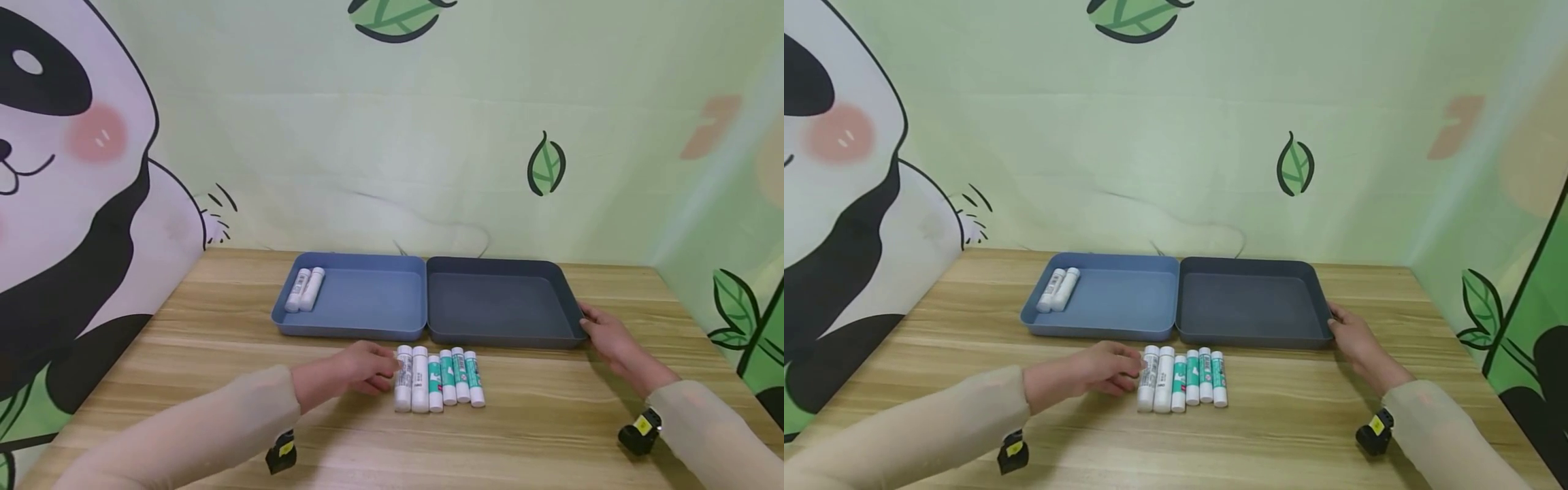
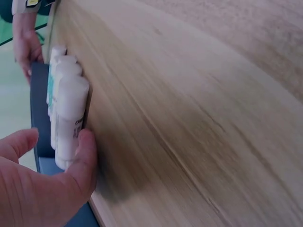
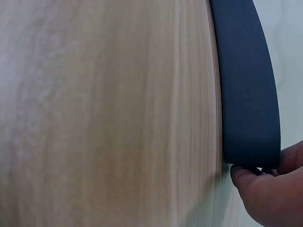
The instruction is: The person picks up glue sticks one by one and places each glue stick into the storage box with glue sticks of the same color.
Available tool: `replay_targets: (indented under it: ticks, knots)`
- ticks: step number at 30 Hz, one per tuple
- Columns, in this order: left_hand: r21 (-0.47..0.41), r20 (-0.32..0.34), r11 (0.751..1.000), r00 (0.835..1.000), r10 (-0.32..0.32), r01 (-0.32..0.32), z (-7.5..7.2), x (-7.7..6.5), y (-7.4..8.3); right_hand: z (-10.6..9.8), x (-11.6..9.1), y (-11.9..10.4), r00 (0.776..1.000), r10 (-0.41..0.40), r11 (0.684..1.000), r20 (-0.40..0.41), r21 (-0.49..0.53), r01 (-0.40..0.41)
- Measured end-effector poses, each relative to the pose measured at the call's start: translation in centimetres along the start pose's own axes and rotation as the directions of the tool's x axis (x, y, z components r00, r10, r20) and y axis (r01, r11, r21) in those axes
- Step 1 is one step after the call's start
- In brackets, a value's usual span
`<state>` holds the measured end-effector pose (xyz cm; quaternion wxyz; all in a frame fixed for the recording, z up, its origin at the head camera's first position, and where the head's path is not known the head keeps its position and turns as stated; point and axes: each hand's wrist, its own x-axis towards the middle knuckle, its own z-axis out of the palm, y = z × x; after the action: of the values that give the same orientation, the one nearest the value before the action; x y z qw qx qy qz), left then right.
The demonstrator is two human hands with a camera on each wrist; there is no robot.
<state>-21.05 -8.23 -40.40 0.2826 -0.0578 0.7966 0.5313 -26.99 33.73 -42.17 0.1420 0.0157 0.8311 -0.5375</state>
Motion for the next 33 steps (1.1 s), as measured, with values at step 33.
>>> replay_targets:
  ticks: [33]
  knots:
    - [0.083, -0.103, 0.993, 0.992, -0.075, 0.083, 2.2, 0.3, 1.5, 0.2, 0.1, -0.2, 1.000, -0.014, 0.999, -0.001, -0.034, 0.014]
